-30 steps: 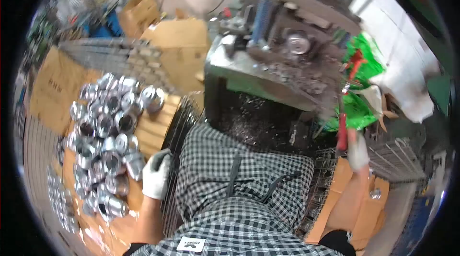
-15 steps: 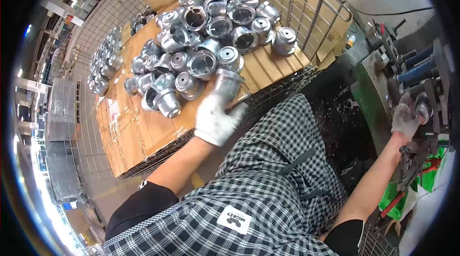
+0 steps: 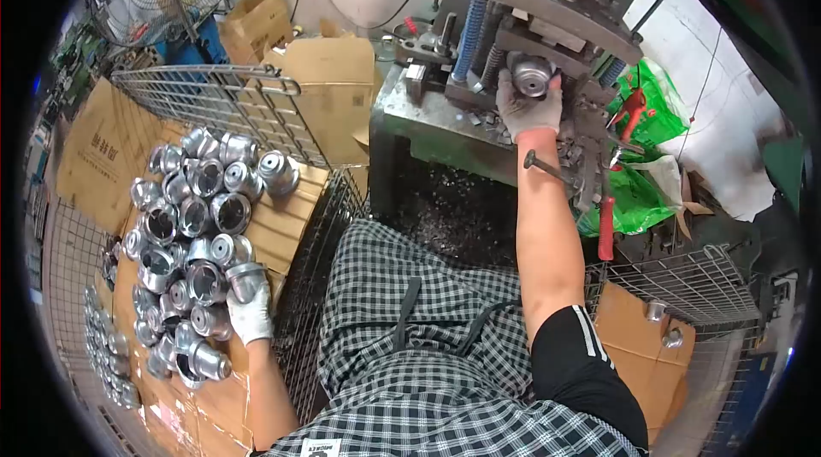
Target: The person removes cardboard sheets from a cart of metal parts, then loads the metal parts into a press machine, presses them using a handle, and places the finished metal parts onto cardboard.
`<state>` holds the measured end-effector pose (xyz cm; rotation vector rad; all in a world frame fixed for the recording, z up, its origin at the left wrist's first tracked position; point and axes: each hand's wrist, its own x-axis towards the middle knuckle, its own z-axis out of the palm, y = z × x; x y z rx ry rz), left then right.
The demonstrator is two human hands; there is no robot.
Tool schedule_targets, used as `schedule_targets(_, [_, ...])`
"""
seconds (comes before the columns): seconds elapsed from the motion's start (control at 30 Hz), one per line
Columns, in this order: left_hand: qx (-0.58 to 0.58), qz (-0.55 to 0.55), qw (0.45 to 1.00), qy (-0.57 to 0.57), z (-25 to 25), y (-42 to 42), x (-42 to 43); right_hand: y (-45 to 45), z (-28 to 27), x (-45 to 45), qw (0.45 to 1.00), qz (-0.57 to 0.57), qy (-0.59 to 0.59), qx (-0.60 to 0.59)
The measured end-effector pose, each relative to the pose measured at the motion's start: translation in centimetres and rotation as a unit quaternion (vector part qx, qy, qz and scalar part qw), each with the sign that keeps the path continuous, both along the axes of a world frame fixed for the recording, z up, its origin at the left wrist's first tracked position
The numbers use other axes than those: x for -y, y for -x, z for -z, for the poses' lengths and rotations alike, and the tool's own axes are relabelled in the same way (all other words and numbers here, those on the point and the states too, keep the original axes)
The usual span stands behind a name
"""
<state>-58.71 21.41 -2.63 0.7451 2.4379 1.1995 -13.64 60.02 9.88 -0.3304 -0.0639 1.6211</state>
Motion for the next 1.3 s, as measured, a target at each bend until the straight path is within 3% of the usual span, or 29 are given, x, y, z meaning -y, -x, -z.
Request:
schedule_targets(0.1, [0.07, 0.004, 0.992, -0.108, 1.9, 0.8, 1.5, -0.5, 0.2, -1.4, 0.999, -0.024, 0.026, 0.015])
schedule_targets(0.17, [0.234, 0.026, 0.943, -0.236, -0.1, -0.8, 1.9, -1.0, 1.1, -0.9, 0.998, -0.053, 0.041, 0.005])
schedule_targets(0.2, [0.251, 0.033, 0.933, -0.255, -3.0, -2.7, 1.6, -0.4, 0.8, 0.2, 0.999, -0.019, 0.046, 0.013])
schedule_targets(0.3, [0.458, 0.055, 0.851, -0.252, -5.6, -4.9, 1.8, 0.8, 0.6, 6.5, 0.996, -0.014, 0.069, 0.062])
schedule_targets(0.37, [0.528, 0.079, 0.799, -0.276, -8.4, -7.4, -0.3, -1.4, 4.9, 11.1, 0.977, -0.133, 0.092, -0.14])
schedule_targets(0.4, [0.563, 0.089, 0.771, -0.285, -9.5, -8.7, -1.6, -2.6, 6.9, 15.7, 0.984, -0.119, 0.045, 0.127])
schedule_targets(0.43, [0.578, 0.099, 0.759, -0.281, -10.3, -10.0, -3.2, -2.8, 3.8, 20.9, 0.926, -0.119, 0.06, 0.354])
schedule_targets(0.47, [0.593, 0.108, 0.747, -0.279, -11.0, -11.0, -4.9, -5.4, 4.8, 24.2, 0.811, -0.136, -0.028, 0.569])
schedule_targets(0.5, [0.56, 0.152, 0.784, -0.22, -10.6, -11.5, -6.7, -8.1, 5.9, 27.5, 0.476, -0.12, -0.097, 0.866])
schedule_targets(0.53, [0.563, 0.248, 0.762, -0.202, -10.9, -12.7, -9.5, -10.7, 7.0, 30.9, 0.239, -0.052, -0.113, 0.963])
schedule_targets(0.57, [0.509, 0.319, 0.781, -0.174, -10.9, -13.9, -12.3, -11.3, 3.3, 33.4, 0.417, -0.029, 0.031, 0.908])
schedule_targets(0.63, [0.269, 0.46, 0.829, -0.171, -10.2, -16.9, -17.8, -21.1, 9.8, 40.6, 0.434, 0.142, 0.195, 0.868])
schedule_targets(0.67, [0.19, 0.478, 0.836, -0.194, -9.5, -18.9, -20.1, -27.0, 13.8, 45.1, 0.637, 0.213, 0.286, 0.683])
schedule_targets(0.7, [0.221, 0.455, 0.835, -0.217, -8.3, -21.0, -22.6, -27.2, 9.5, 48.6, 0.691, 0.115, 0.494, 0.515])
schedule_targets(0.73, [0.251, 0.433, 0.832, -0.241, -7.2, -23.1, -25.2, -28.7, 10.4, 51.8, 0.731, 0.171, 0.511, 0.419])
schedule_targets(0.77, [0.201, 0.402, 0.86, -0.242, -8.3, -25.4, -25.9, -32.1, 12.6, 56.4, 0.76, 0.228, 0.52, 0.316])
schedule_targets(0.83, [0.137, 0.385, 0.88, -0.243, -11.1, -29.1, -26.9, -38.5, 19.1, 64.8, 0.682, 0.407, 0.556, 0.246])
schedule_targets(0.9, [0.102, 0.407, 0.874, -0.246, -13.5, -31.3, -27.9, -38.2, 18.1, 66.3, 0.588, 0.513, 0.576, 0.243])
schedule_targets(0.93, [0.105, 0.387, 0.864, -0.304, -12.9, -32.5, -29.0, -37.9, 17.6, 66.3, 0.539, 0.559, 0.583, 0.239])
schedule_targets(1.03, [0.038, 0.365, 0.902, -0.228, -13.0, -35.3, -32.0, -35.3, 15.4, 61.2, 0.634, 0.521, 0.503, 0.271])
schedule_targets(1.13, [0.045, 0.366, 0.911, -0.187, -13.6, -37.3, -34.2, -30.0, 10.3, 52.0, 0.658, 0.453, 0.419, 0.43])
schedule_targets(1.27, [0.005, 0.385, 0.913, -0.133, -16.1, -38.9, -35.0, -23.5, 5.4, 41.7, 0.668, 0.345, 0.204, 0.627])
schedule_targets(1.3, [-0.019, 0.382, 0.917, -0.113, -15.8, -39.0, -35.6, -21.2, 4.2, 39.4, 0.638, 0.334, 0.14, 0.68])
